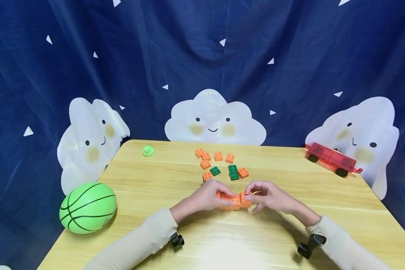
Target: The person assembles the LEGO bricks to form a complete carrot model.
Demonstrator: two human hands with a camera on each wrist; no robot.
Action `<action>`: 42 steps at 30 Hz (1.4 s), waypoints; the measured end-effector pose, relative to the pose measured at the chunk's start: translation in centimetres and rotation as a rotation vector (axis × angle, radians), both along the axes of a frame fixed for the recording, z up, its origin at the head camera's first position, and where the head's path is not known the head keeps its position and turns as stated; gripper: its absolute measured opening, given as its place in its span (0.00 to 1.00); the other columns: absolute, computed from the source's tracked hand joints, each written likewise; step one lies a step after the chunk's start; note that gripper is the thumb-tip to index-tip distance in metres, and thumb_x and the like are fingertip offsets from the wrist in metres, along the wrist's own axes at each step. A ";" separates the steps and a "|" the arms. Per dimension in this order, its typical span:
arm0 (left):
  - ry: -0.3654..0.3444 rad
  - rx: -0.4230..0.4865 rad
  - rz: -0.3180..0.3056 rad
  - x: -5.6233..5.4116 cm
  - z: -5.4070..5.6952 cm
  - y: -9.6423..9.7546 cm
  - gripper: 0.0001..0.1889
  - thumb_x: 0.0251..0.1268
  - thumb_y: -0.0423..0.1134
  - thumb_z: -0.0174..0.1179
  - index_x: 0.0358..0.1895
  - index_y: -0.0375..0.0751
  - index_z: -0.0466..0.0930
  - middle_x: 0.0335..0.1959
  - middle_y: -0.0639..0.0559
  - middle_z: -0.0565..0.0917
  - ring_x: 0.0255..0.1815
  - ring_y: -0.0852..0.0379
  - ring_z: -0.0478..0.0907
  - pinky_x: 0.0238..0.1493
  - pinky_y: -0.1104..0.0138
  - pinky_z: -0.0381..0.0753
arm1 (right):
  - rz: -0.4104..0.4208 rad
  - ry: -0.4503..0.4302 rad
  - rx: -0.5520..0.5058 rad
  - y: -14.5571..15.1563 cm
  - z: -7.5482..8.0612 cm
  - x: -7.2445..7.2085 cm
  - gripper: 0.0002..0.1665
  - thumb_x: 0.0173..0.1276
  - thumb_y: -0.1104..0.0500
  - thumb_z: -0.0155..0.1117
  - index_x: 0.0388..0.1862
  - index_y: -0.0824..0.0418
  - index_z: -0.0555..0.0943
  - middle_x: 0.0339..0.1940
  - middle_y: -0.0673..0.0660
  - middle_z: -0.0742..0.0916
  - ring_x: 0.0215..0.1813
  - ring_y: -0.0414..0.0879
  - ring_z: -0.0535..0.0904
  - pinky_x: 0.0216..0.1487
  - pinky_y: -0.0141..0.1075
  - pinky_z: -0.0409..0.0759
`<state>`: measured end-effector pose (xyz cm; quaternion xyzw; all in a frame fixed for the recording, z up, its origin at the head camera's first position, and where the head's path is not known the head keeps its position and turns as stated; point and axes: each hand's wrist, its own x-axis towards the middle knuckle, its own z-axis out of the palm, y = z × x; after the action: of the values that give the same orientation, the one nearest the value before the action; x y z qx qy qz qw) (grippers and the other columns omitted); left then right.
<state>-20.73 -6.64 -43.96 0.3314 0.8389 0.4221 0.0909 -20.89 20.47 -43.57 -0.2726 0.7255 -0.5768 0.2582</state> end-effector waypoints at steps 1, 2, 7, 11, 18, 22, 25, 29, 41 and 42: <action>0.002 -0.001 -0.002 0.0 0.0 0.0 0.10 0.62 0.41 0.74 0.46 0.49 0.92 0.46 0.56 0.92 0.45 0.69 0.85 0.47 0.75 0.82 | -0.003 -0.014 -0.003 0.0 0.0 0.0 0.14 0.76 0.62 0.63 0.51 0.72 0.76 0.46 0.56 0.82 0.41 0.56 0.88 0.40 0.58 0.87; 0.003 -0.001 -0.003 -0.1 0.1 0.0 0.10 0.62 0.41 0.74 0.46 0.49 0.92 0.46 0.56 0.92 0.45 0.69 0.85 0.48 0.75 0.82 | -0.003 -0.026 -0.007 0.0 0.0 -0.1 0.15 0.76 0.63 0.63 0.53 0.73 0.75 0.46 0.57 0.82 0.41 0.56 0.88 0.41 0.58 0.87; 0.003 -0.003 -0.006 -0.1 0.1 0.0 0.11 0.62 0.41 0.74 0.47 0.49 0.92 0.47 0.56 0.92 0.47 0.68 0.85 0.50 0.75 0.81 | -0.004 -0.065 -0.015 -0.1 0.1 -0.2 0.18 0.75 0.63 0.63 0.57 0.74 0.74 0.48 0.61 0.82 0.40 0.57 0.89 0.43 0.59 0.87; 0.001 -0.010 -0.006 -0.1 0.2 0.0 0.10 0.62 0.41 0.74 0.47 0.50 0.92 0.47 0.57 0.92 0.47 0.68 0.85 0.51 0.75 0.81 | -0.005 -0.072 -0.013 -0.1 0.1 -0.2 0.18 0.75 0.63 0.64 0.55 0.76 0.76 0.48 0.60 0.83 0.39 0.58 0.89 0.43 0.59 0.87; 0.029 -0.011 0.000 0.0 0.1 -0.1 0.10 0.62 0.43 0.74 0.46 0.50 0.92 0.45 0.58 0.92 0.44 0.71 0.85 0.46 0.76 0.82 | -0.011 -0.032 0.000 -0.2 -0.1 -0.3 0.16 0.74 0.63 0.65 0.51 0.75 0.79 0.45 0.56 0.85 0.37 0.54 0.89 0.39 0.58 0.87; 0.063 -0.013 0.018 0.6 0.1 0.0 0.08 0.64 0.43 0.73 0.45 0.49 0.92 0.44 0.57 0.92 0.42 0.71 0.85 0.45 0.76 0.82 | -0.009 -0.003 0.027 -0.2 -0.1 -0.2 0.15 0.74 0.62 0.66 0.51 0.73 0.80 0.46 0.60 0.86 0.36 0.52 0.87 0.34 0.58 0.86; 0.089 -0.015 0.038 0.8 0.1 0.1 0.07 0.64 0.42 0.72 0.43 0.48 0.93 0.42 0.57 0.92 0.42 0.70 0.85 0.47 0.77 0.82 | -0.006 0.018 0.041 -0.2 0.0 -0.2 0.15 0.74 0.62 0.65 0.52 0.72 0.80 0.48 0.66 0.85 0.35 0.55 0.87 0.32 0.58 0.86; 0.114 -0.011 0.045 0.7 0.0 0.2 0.07 0.65 0.41 0.72 0.42 0.47 0.93 0.41 0.55 0.92 0.41 0.69 0.85 0.45 0.77 0.81 | -0.019 0.064 0.059 -0.2 0.1 -0.3 0.14 0.75 0.61 0.65 0.52 0.70 0.81 0.51 0.71 0.85 0.38 0.52 0.88 0.34 0.55 0.87; 0.135 -0.022 0.022 0.8 -0.1 0.3 0.07 0.65 0.39 0.71 0.42 0.43 0.93 0.41 0.51 0.92 0.39 0.68 0.85 0.41 0.79 0.81 | -0.034 0.515 0.028 0.0 -0.9 0.4 0.13 0.69 0.65 0.70 0.51 0.62 0.83 0.48 0.65 0.90 0.44 0.44 0.90 0.31 0.40 0.88; 0.140 -0.017 0.021 0.7 -0.1 0.3 0.07 0.65 0.39 0.71 0.42 0.43 0.93 0.41 0.51 0.92 0.38 0.68 0.85 0.40 0.79 0.81 | -0.043 0.565 0.025 0.0 -0.8 0.4 0.11 0.68 0.66 0.71 0.48 0.61 0.84 0.46 0.64 0.91 0.44 0.43 0.90 0.30 0.38 0.88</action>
<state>-20.03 -6.30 -44.07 0.3506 0.8502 0.3916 0.0304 -20.50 20.46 -44.39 -0.4037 0.7813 -0.4746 0.0369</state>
